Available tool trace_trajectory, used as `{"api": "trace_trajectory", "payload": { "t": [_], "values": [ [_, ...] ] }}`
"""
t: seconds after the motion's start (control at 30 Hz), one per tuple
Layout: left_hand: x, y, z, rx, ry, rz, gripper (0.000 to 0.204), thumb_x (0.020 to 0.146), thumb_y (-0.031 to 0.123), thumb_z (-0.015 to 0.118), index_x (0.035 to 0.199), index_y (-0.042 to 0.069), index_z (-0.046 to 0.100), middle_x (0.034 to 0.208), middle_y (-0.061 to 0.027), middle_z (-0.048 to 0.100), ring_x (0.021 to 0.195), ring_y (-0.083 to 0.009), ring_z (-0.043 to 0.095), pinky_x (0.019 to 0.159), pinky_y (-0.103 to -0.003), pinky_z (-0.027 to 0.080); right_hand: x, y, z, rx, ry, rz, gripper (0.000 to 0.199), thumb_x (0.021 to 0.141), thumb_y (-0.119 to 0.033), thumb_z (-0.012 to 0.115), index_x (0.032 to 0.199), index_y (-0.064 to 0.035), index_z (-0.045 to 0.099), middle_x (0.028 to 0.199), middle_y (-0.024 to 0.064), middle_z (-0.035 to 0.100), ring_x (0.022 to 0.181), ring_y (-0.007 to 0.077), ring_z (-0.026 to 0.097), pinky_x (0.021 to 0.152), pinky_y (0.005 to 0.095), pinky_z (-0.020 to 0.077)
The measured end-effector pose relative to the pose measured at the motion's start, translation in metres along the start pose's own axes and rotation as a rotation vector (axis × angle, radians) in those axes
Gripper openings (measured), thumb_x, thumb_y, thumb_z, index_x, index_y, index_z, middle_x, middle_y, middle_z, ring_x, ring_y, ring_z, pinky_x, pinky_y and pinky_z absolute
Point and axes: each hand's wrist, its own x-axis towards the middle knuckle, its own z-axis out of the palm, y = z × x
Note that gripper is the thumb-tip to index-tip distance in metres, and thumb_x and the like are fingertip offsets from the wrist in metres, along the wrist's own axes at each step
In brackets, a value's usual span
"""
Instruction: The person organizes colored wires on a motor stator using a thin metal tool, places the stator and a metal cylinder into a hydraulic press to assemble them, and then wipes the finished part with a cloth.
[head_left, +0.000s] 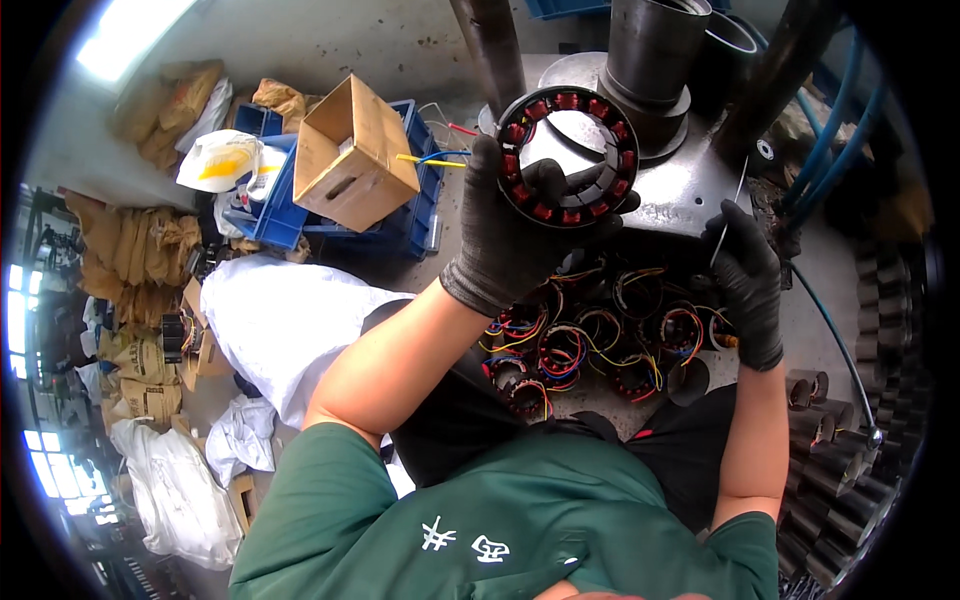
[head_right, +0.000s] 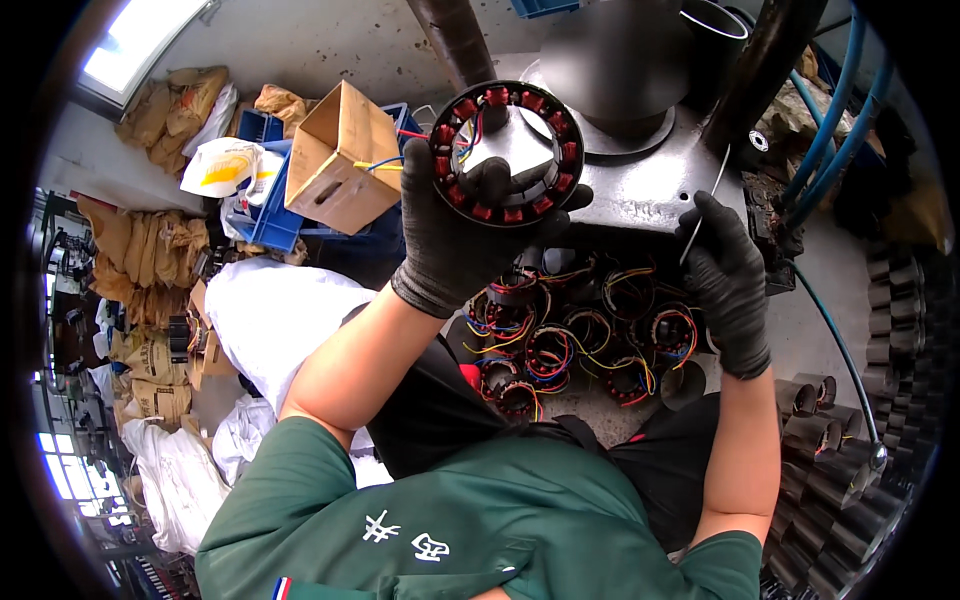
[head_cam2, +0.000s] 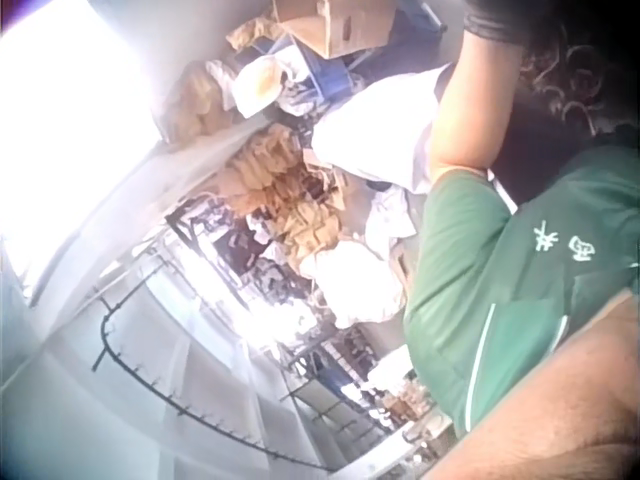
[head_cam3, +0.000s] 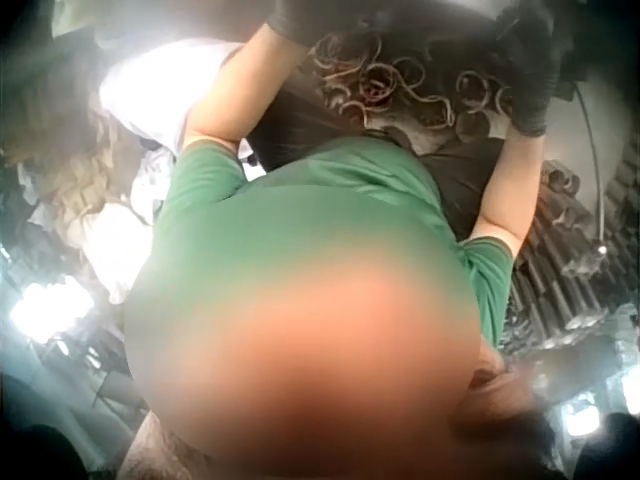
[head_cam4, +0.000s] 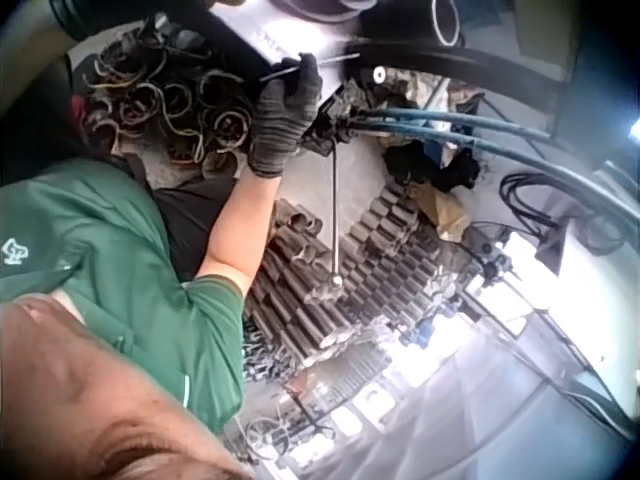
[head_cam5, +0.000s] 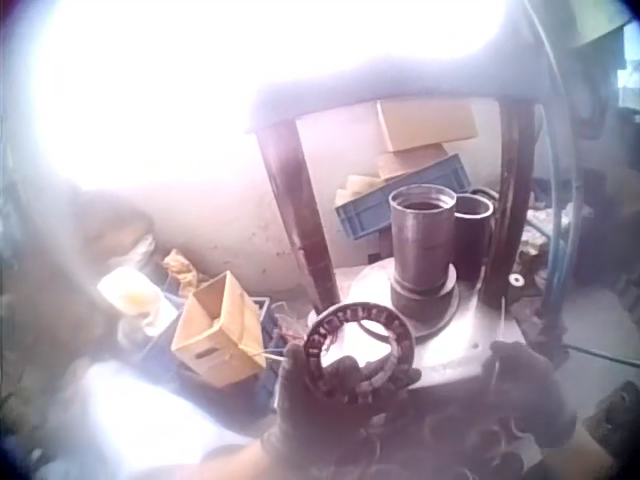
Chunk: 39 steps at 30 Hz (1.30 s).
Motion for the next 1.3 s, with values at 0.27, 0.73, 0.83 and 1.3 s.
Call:
{"api": "trace_trajectory", "payload": {
  "t": [0.27, 0.73, 0.83, 1.3],
  "values": [
    [0.009, -0.011, 0.007, 0.113, 0.058, 0.001, 0.114, 0.080, 0.086, 0.058, 0.162, 0.017, 0.023, 0.158, -0.0261, 0.038, 0.142, -0.0573, 0.038, 0.112, -0.068, 0.039, -0.023, -0.069, 0.060, 0.532, 0.046, 0.061, 0.029, 0.098, -0.015, 0.064, 0.125, -0.0048, 0.062, 0.116, 0.0121, 0.068, 0.102, 0.0193, 0.066, 0.092, 0.0337, 0.0532],
    [0.016, -0.024, -0.002, 0.060, 0.106, -0.052, 0.111, 0.081, 0.087, 0.053, 0.162, 0.017, 0.025, 0.159, -0.0237, 0.037, 0.138, -0.0584, 0.041, 0.112, -0.068, 0.039, -0.004, -0.067, 0.077, -0.226, -0.135, -0.381, 0.024, 0.086, 0.003, 0.057, 0.109, 0.0024, 0.065, 0.103, 0.0183, 0.072, 0.086, 0.0329, 0.072, 0.076, 0.0410, 0.0598],
    [0.017, -0.024, -0.003, 0.071, 0.100, -0.049, 0.106, 0.084, 0.085, 0.049, 0.162, 0.017, 0.025, 0.159, -0.0239, 0.037, 0.138, -0.0576, 0.041, 0.112, -0.068, 0.039, -0.003, -0.070, 0.080, -0.237, -0.121, -0.366, 0.023, 0.086, 0.003, 0.058, 0.108, 0.0007, 0.066, 0.099, 0.0178, 0.072, 0.084, 0.0327, 0.072, 0.074, 0.0416, 0.0594],
    [0.018, -0.031, 0.004, 0.123, 0.246, -0.015, 0.095, 0.090, 0.080, 0.045, 0.159, 0.017, 0.031, 0.155, -0.0197, 0.044, 0.137, -0.0515, 0.046, 0.112, -0.069, 0.039, 0.000, -0.064, 0.078, -0.268, -0.143, -0.379, 0.018, 0.088, 0.001, 0.059, 0.104, -0.0021, 0.066, 0.092, 0.0167, 0.069, 0.081, 0.0352, 0.070, 0.072, 0.0419, 0.0578]
  ]
}}
